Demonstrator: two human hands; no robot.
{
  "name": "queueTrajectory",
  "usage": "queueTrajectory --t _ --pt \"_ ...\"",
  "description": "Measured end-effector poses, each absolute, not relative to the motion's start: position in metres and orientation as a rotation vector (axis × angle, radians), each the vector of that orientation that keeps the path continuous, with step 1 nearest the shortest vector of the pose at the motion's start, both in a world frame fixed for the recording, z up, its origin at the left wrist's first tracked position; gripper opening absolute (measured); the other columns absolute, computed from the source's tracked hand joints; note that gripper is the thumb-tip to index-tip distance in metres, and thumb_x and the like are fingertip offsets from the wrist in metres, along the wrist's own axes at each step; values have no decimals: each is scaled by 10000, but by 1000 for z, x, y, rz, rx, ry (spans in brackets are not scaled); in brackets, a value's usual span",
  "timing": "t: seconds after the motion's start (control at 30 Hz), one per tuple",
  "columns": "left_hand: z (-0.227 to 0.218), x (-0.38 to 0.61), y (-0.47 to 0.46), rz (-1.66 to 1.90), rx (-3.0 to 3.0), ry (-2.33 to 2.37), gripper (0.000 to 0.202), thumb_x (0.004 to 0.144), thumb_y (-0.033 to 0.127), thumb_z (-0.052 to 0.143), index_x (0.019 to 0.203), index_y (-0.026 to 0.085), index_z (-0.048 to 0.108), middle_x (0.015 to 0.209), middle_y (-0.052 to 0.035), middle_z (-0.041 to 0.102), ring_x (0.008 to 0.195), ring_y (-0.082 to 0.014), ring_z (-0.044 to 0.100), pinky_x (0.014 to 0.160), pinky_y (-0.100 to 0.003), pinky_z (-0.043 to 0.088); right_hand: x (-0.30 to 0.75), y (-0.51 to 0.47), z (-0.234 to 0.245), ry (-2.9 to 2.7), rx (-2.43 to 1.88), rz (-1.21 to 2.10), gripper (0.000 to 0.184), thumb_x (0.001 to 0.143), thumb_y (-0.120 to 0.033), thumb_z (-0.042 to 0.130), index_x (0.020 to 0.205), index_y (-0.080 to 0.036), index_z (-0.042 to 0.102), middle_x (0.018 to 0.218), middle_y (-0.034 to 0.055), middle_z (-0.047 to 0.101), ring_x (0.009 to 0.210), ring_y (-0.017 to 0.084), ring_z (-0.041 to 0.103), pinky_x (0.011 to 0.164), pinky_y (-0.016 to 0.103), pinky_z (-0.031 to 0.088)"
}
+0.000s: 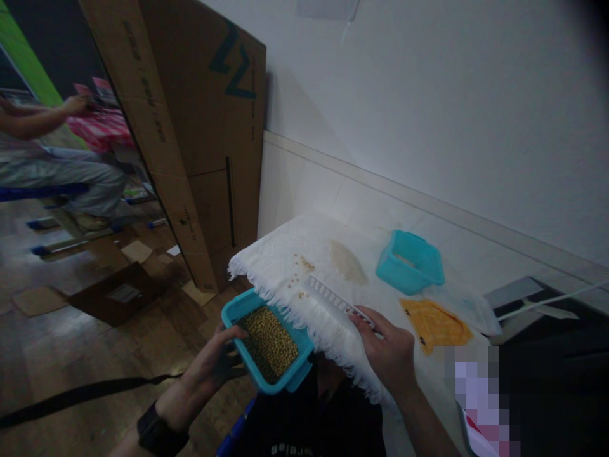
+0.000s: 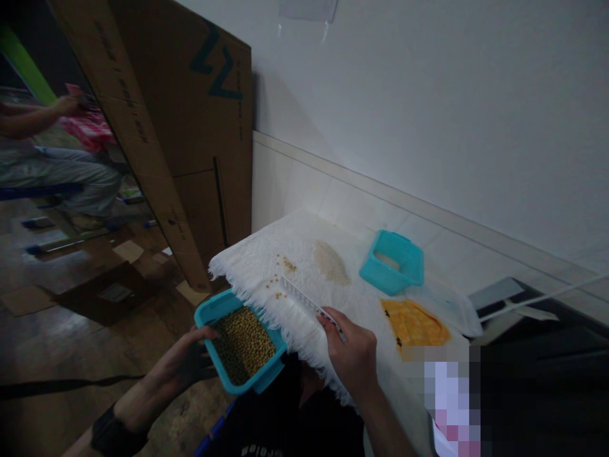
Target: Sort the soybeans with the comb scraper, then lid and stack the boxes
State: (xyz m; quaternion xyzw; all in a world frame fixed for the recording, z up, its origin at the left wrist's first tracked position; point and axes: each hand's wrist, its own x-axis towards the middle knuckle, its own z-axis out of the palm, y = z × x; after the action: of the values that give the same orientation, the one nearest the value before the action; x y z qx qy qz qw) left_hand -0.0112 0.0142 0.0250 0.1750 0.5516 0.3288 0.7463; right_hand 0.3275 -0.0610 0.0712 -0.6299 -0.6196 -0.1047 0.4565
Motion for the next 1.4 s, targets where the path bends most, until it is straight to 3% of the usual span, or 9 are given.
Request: queueTrajectory --t 0.37,0.6,0.83,1.07,1.13,1.4 --pt "24 -12 14 727 395 1191 620 520 351 1006 975 318 586 839 22 700 785 -257 707 788 -434 584 316 -68 65 -1589 -1537 -332 404 1177 -498 658 1017 -271 953 929 70 937 681 247 895 668 280 719" --pt "25 -10 14 721 408 1210 698 487 386 1009 1055 322 607 872 2 709 874 -297 714 802 -444 583 310 -68 72 -1616 -1494 -356 392 1184 -441 657 998 -264 954 929 65 937 693 247 905 680 277 729" --pt "21 -13 14 729 417 1179 655 556 367 1010 1039 325 569 857 22 704 826 -259 705 770 -420 583 304 -66 81 -1674 -1475 -414 403 1199 -419 645 999 -242 947 892 61 931 645 231 891 661 251 715" --pt "21 -12 15 727 400 1187 693 524 380 1020 1042 321 564 868 9 721 840 -265 716 774 -426 581 301 -73 77 -1787 -1439 -321 289 1160 -309 686 1073 -242 954 961 59 943 750 229 921 735 228 726" --pt "21 -12 15 714 401 1195 688 522 385 1006 1052 316 572 861 9 719 824 -265 718 771 -429 584 296 -74 75 -1790 -1453 -296 290 1162 -322 684 1087 -251 955 978 54 945 773 226 925 742 227 726" --pt "26 -12 17 733 413 1214 702 496 376 987 1074 315 592 875 9 713 823 -274 730 781 -440 614 283 -31 70 -1446 -1499 -444 507 1194 -528 638 1017 -168 948 794 113 896 521 205 799 556 251 615"
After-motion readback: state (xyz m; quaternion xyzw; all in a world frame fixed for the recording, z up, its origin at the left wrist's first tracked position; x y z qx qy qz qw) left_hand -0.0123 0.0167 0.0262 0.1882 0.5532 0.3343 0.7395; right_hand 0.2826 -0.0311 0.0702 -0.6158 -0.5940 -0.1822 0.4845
